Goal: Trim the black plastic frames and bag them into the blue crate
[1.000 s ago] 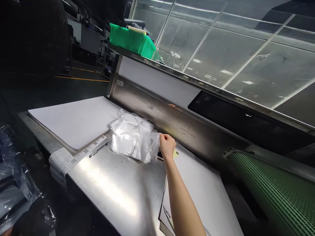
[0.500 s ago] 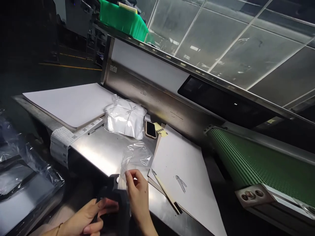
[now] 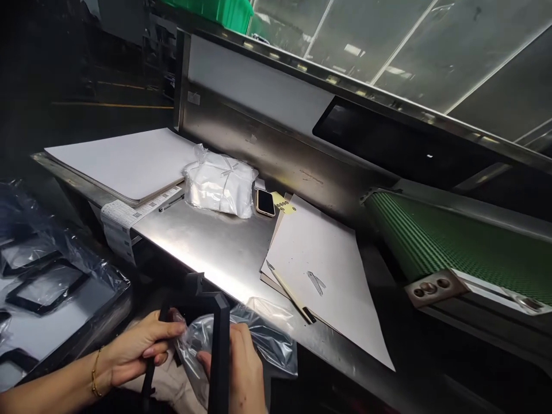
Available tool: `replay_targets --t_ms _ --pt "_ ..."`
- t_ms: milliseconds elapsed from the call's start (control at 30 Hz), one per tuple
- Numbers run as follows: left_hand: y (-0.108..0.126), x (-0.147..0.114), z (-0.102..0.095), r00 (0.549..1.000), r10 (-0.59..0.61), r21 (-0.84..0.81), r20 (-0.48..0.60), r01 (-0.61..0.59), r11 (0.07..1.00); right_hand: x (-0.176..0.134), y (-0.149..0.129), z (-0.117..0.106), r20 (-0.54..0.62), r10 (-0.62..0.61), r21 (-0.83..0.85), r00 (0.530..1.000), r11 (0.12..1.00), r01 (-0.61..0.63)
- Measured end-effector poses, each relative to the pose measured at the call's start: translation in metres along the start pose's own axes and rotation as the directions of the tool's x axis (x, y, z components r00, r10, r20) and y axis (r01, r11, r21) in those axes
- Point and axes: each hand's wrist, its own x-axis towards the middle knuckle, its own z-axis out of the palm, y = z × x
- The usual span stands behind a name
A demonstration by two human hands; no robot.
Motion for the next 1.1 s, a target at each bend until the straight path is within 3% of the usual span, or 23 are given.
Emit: replay_targets --t_ms 200,333,400,500,667,800,867,967,1100 --pt "-0.017 -0.002 -0.002 0.999 0.028 0.144 -0.042 -0.021 0.989 0.0 -0.011 0.031 0.187 0.013 0.165 0.982 0.985 -0.045" --pt "-0.019 -0.001 -0.004 0.999 0.019 0.228 -0.05 -0.007 0.974 0.0 -0.013 0.046 0.28 0.051 0.394 0.959 0.904 -0.163" --pt "-0.016 0.0 -0.008 0.997 0.009 0.261 -0.071 0.01 0.965 -0.004 -0.004 0.047 0.288 0.145 0.502 0.946 0.819 -0.279" --pt "-0.008 0.003 -0.021 0.992 0.027 0.296 -0.122 0.01 0.955 -0.012 0.018 0.042 0.212 0.347 0.663 0.913 0.636 -0.395" --pt "-0.003 0.015 -0.05 0.962 0.15 0.347 -0.228 -0.064 0.936 -0.018 0.046 0.038 0.215 0.506 0.842 0.835 0.337 -0.421" --pt "-0.008 0.019 -0.066 0.96 0.161 0.374 -0.227 -0.067 0.925 -0.017 0.051 0.046 0.208 0.53 0.904 0.822 0.216 -0.368" --pt "-0.004 0.016 -0.072 0.977 0.121 0.394 -0.173 -0.044 0.918 -0.015 0.055 0.049 0.156 0.551 0.923 0.82 0.214 -0.319" --pt "0.009 0.008 -0.078 1.0 -0.01 0.441 -0.028 0.022 0.897 -0.009 0.067 0.049 0.082 0.559 0.918 0.825 0.28 -0.281" --pt "0.022 0.009 -0.07 0.966 -0.226 0.531 0.127 0.126 0.838 0.006 0.078 0.047 0.041 0.494 0.843 0.868 0.45 -0.296"
